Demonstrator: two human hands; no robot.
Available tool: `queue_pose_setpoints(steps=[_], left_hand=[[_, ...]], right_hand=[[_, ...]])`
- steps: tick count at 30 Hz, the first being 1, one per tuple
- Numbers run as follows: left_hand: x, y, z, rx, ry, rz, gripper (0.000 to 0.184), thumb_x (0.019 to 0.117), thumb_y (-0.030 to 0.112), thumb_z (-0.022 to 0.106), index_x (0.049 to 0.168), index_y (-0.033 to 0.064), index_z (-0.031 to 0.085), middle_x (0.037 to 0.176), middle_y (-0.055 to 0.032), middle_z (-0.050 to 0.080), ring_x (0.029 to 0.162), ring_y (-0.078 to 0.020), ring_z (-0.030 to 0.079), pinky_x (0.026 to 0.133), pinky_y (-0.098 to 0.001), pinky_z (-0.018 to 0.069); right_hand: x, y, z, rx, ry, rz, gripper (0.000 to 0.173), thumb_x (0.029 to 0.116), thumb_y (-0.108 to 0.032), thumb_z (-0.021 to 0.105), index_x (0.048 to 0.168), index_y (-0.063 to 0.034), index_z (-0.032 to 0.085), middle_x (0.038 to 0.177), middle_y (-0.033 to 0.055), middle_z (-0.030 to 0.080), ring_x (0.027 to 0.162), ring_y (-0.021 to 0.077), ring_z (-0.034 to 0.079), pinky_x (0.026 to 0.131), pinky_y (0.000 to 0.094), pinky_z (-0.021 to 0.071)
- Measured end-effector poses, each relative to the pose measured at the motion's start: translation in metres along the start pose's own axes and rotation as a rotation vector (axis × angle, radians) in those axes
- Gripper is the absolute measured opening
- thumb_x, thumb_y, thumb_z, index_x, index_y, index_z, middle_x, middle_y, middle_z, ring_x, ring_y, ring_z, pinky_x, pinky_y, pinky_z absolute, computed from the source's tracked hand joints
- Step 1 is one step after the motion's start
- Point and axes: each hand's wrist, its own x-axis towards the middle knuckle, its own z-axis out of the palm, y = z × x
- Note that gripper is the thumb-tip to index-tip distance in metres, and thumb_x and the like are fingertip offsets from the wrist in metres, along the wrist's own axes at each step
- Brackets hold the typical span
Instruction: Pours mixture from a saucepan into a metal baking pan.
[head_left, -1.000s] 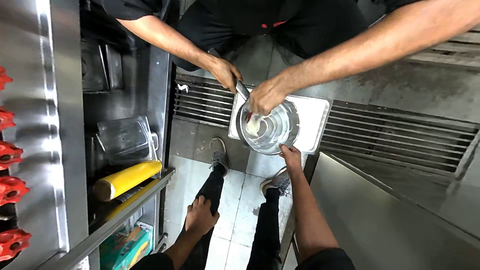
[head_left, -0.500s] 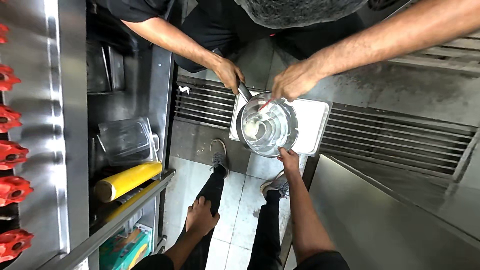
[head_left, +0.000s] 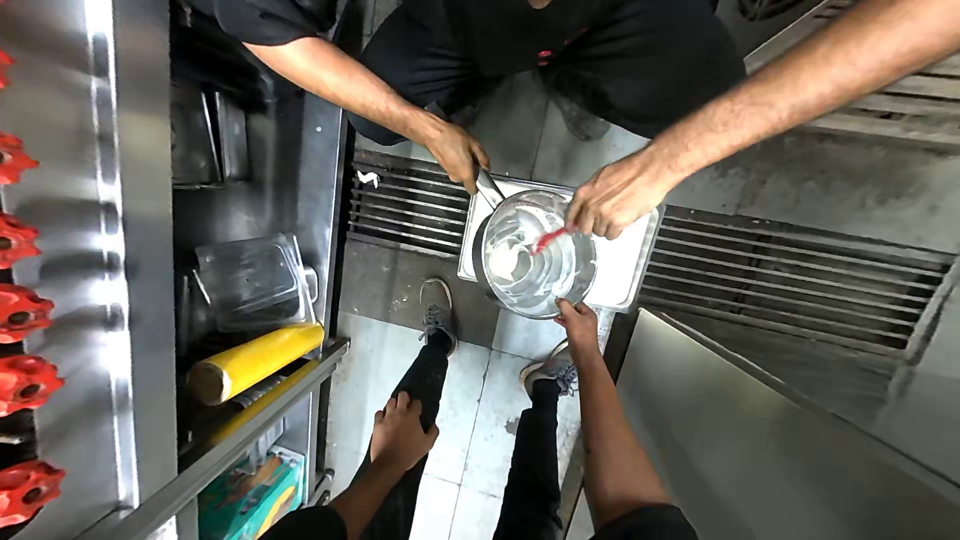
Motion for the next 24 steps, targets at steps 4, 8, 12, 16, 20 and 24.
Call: queue_pose_setpoints(steps=[4,8,12,16,20,24], left_hand=[[-0.001,0.002,-0.002,0.009,-0.014,-0.006,0.066,0.0930,0.061,0.055,0.139,0.0135,0.062,0.155,-0.0121,0.047,0.144,-0.0322,0.043,0.111,-0.0541,0.0415],[-0.001,0.002,-0.003,0.004,-0.014,-0.009,0.066,0.0926,0.061,0.055,0.138,0.0137,0.063,0.155,-0.0117,0.047,0.144,-0.0319,0.044,0.111,-0.0535,0.0415],[0.000,0.003,-0.003,0.012,-0.018,-0.009,0.066,0.0929,0.061,0.055,0.138,0.0132,0.062,0.155,-0.0125,0.046,0.144,-0.0327,0.043,0.111,-0.0547,0.0414],[0.001,0.003,-0.005,0.013,-0.019,-0.016,0.066,0.0928,0.062,0.055,0.138,0.0133,0.062,0.155,-0.0119,0.047,0.144,-0.0325,0.044,0.111,-0.0543,0.0416],[-0.001,0.003,-0.004,0.024,-0.020,-0.013,0.066,0.0930,0.062,0.055,0.137,0.0137,0.063,0.155,-0.0115,0.047,0.144,-0.0322,0.044,0.111,-0.0542,0.0415],[-0.001,0.004,-0.007,0.014,-0.031,-0.012,0.066,0.0932,0.061,0.055,0.139,0.0142,0.062,0.156,-0.0119,0.046,0.144,-0.0329,0.043,0.111,-0.0551,0.0411]], right_hand=[[0.000,0.002,-0.001,-0.006,-0.008,-0.004,0.027,0.0992,-0.024,0.068,0.104,0.0022,0.065,0.097,0.0144,0.064,0.084,0.0206,0.062,0.079,0.0405,0.0535],[0.004,0.002,0.000,-0.009,-0.002,-0.014,0.024,0.0981,-0.021,0.070,0.101,0.0022,0.065,0.091,0.0128,0.063,0.078,0.0184,0.060,0.076,0.0385,0.0528],[0.006,-0.002,0.000,0.018,0.026,-0.005,0.020,0.0978,-0.016,0.069,0.097,0.0035,0.065,0.087,0.0116,0.063,0.075,0.0167,0.060,0.074,0.0357,0.0533],[0.006,-0.002,-0.002,0.018,0.012,-0.007,0.022,0.0989,-0.019,0.068,0.095,0.0013,0.063,0.086,0.0108,0.061,0.074,0.0167,0.060,0.073,0.0361,0.0533],[0.004,-0.003,-0.001,0.020,-0.029,0.029,0.025,0.1010,-0.025,0.065,0.102,-0.0002,0.064,0.095,0.0119,0.063,0.081,0.0179,0.061,0.076,0.0386,0.0537],[0.006,0.002,0.010,0.034,-0.031,0.057,0.025,0.1016,-0.024,0.065,0.102,0.0013,0.062,0.095,0.0130,0.062,0.080,0.0182,0.061,0.076,0.0380,0.0538]])
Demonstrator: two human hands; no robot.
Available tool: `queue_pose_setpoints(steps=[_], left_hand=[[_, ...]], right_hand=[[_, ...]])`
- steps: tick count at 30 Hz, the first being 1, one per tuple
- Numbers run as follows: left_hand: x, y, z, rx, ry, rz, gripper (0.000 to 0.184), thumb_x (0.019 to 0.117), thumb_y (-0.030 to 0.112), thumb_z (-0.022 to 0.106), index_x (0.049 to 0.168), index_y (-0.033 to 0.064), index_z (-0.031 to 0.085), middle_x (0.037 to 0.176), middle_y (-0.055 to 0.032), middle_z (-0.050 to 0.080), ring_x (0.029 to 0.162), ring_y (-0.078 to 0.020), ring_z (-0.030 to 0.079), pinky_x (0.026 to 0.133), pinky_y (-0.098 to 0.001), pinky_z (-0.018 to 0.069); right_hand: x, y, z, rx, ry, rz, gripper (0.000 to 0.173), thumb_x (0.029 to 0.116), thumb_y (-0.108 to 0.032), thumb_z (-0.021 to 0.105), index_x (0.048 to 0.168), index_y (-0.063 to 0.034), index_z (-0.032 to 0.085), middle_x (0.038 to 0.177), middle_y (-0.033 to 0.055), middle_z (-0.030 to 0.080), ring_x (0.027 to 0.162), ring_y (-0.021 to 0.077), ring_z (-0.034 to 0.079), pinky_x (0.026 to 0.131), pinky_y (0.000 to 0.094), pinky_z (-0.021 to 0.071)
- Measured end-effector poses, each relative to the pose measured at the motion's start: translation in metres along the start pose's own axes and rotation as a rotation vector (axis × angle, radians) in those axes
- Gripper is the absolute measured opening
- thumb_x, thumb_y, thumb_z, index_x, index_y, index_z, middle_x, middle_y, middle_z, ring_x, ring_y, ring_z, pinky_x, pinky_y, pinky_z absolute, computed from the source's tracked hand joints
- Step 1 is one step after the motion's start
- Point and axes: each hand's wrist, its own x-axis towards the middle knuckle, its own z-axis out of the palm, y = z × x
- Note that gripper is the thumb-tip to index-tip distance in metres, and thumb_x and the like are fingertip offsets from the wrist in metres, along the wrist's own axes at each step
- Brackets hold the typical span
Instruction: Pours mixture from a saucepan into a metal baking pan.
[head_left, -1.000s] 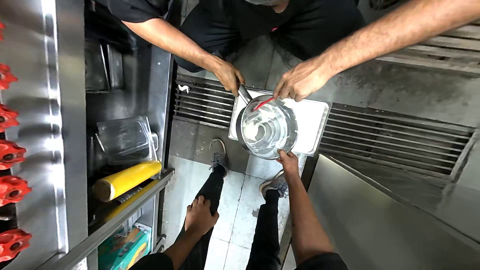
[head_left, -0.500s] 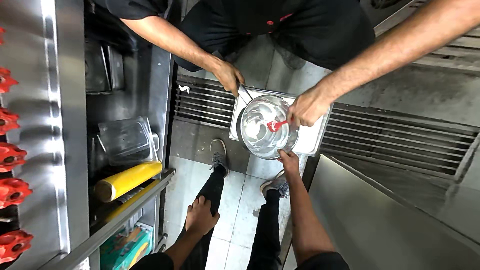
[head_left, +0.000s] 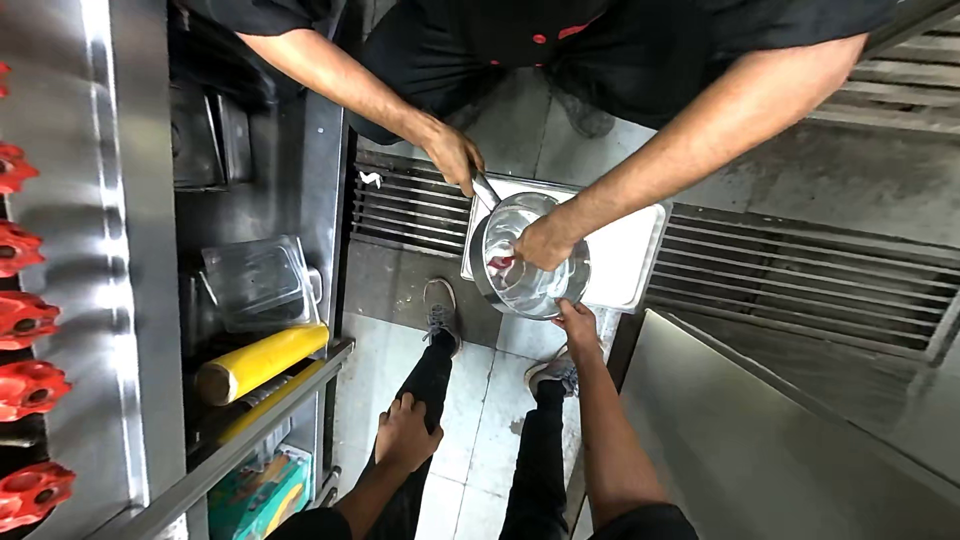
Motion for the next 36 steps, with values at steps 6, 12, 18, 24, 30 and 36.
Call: queue_pose_setpoints(steps=[6,12,18,24,30,36], left_hand=[[0.000,0.002,-0.002,-0.002,-0.013,-0.003,0.066,0.0942,0.061,0.055,0.139,0.0131,0.062,0.156,-0.0124,0.045,0.145,-0.0325,0.042,0.112,-0.0554,0.0403],[0.001,0.004,-0.002,0.010,-0.004,-0.010,0.066,0.0933,0.061,0.055,0.139,0.0144,0.062,0.155,-0.0121,0.046,0.145,-0.0325,0.043,0.111,-0.0551,0.0412],[0.002,0.005,-0.001,0.008,0.005,-0.008,0.065,0.0932,0.061,0.055,0.137,0.0133,0.063,0.154,-0.0121,0.047,0.144,-0.0319,0.043,0.111,-0.0537,0.0415],[0.002,0.004,0.001,0.009,0.001,-0.012,0.065,0.0932,0.061,0.055,0.137,0.0141,0.063,0.155,-0.0112,0.047,0.144,-0.0319,0.043,0.111,-0.0537,0.0414],[0.000,0.002,0.001,-0.009,-0.007,-0.005,0.066,0.0940,0.061,0.055,0.139,0.0132,0.062,0.156,-0.0136,0.045,0.145,-0.0336,0.042,0.112,-0.0558,0.0402],[0.000,0.000,0.002,-0.013,0.001,0.002,0.066,0.0934,0.061,0.055,0.138,0.0130,0.063,0.155,-0.0125,0.046,0.145,-0.0331,0.043,0.112,-0.0549,0.0408]], right_hand=[[0.004,-0.003,-0.014,-0.080,0.014,-0.064,0.024,0.0989,-0.024,0.068,0.097,-0.0001,0.064,0.089,0.0105,0.062,0.076,0.0163,0.059,0.074,0.0377,0.0523],[0.015,-0.015,-0.028,-0.071,0.060,-0.131,0.018,0.0971,-0.014,0.069,0.096,0.0035,0.066,0.086,0.0122,0.063,0.077,0.0175,0.060,0.077,0.0380,0.0533],[0.010,-0.018,-0.026,-0.072,0.058,-0.149,0.016,0.0963,-0.014,0.070,0.093,0.0010,0.066,0.082,0.0083,0.062,0.072,0.0135,0.059,0.072,0.0338,0.0527],[0.009,-0.011,-0.016,0.000,0.037,-0.116,0.018,0.0967,-0.014,0.069,0.088,0.0007,0.063,0.078,0.0079,0.061,0.068,0.0134,0.059,0.070,0.0325,0.0539],[0.004,-0.003,-0.005,0.001,0.044,-0.063,0.017,0.0977,-0.014,0.069,0.094,0.0020,0.064,0.084,0.0102,0.063,0.072,0.0150,0.061,0.073,0.0339,0.0541],[0.004,-0.005,-0.017,-0.084,0.017,-0.072,0.023,0.0990,-0.022,0.068,0.101,0.0004,0.066,0.090,0.0107,0.063,0.077,0.0159,0.060,0.075,0.0371,0.0531]])
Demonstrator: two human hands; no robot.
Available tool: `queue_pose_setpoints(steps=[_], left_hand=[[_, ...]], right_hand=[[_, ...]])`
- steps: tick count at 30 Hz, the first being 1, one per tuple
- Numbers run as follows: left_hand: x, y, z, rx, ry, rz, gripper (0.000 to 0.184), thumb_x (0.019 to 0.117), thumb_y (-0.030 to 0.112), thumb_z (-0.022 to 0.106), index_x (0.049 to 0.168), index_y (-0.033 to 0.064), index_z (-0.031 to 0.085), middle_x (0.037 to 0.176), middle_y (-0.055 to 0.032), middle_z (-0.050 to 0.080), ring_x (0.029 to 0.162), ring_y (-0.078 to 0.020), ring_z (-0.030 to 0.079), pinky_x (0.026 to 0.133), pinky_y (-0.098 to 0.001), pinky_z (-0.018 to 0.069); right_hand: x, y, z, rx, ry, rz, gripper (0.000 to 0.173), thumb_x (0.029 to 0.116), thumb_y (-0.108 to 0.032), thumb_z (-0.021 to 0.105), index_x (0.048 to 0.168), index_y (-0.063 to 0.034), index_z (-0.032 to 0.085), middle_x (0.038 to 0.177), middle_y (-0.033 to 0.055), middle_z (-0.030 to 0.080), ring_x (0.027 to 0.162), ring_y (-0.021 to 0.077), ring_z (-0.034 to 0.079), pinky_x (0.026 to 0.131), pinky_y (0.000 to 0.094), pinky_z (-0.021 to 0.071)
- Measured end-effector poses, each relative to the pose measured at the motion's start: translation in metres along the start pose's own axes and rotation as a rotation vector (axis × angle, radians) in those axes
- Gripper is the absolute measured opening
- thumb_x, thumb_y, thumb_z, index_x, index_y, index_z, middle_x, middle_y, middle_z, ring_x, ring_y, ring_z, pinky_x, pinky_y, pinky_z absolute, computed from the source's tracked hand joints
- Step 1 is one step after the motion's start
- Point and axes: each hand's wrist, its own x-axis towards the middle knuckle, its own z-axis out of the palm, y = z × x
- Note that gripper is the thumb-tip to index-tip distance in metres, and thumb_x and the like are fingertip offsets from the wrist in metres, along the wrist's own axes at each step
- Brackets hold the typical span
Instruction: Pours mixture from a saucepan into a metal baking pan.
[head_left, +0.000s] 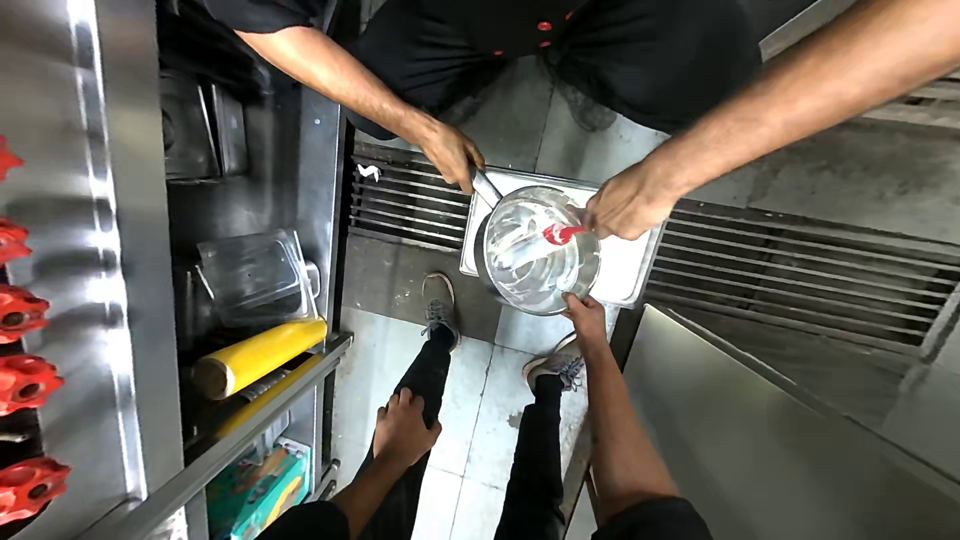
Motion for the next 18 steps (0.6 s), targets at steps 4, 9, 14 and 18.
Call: queue_pose_setpoints(steps=[4,9,14,18], left_hand=[[0.002,0.000,0.001,0.014,0.002,-0.001,0.066,0.0935,0.061,0.055,0.138,0.0134,0.063,0.155,-0.0129,0.046,0.144,-0.0331,0.043,0.111,-0.0546,0.0415],[0.001,0.000,-0.001,0.004,0.000,-0.007,0.066,0.0931,0.061,0.054,0.138,0.0136,0.062,0.156,-0.0118,0.045,0.145,-0.0324,0.042,0.112,-0.0543,0.0409],[0.001,0.000,0.000,0.013,-0.009,-0.004,0.066,0.0934,0.062,0.054,0.138,0.0139,0.062,0.156,-0.0117,0.045,0.145,-0.0318,0.042,0.111,-0.0540,0.0407],[0.000,0.000,0.000,0.004,-0.018,-0.002,0.065,0.0942,0.061,0.054,0.138,0.0136,0.062,0.156,-0.0120,0.045,0.145,-0.0317,0.042,0.112,-0.0542,0.0406]], right_hand=[[0.003,-0.002,-0.003,0.027,0.034,-0.010,0.018,0.0983,-0.015,0.068,0.096,0.0031,0.065,0.086,0.0112,0.063,0.075,0.0156,0.060,0.074,0.0341,0.0538],[-0.006,0.005,-0.001,0.024,0.011,-0.005,0.023,0.0993,-0.022,0.068,0.098,0.0010,0.064,0.090,0.0119,0.064,0.079,0.0174,0.061,0.076,0.0379,0.0536],[-0.002,-0.001,0.009,0.081,0.019,0.028,0.019,0.0996,-0.015,0.066,0.099,0.0035,0.065,0.088,0.0120,0.064,0.074,0.0152,0.062,0.073,0.0334,0.0550],[-0.008,0.005,0.015,0.028,-0.013,0.034,0.023,0.0992,-0.026,0.066,0.100,-0.0034,0.064,0.091,0.0085,0.064,0.076,0.0136,0.061,0.073,0.0348,0.0538]])
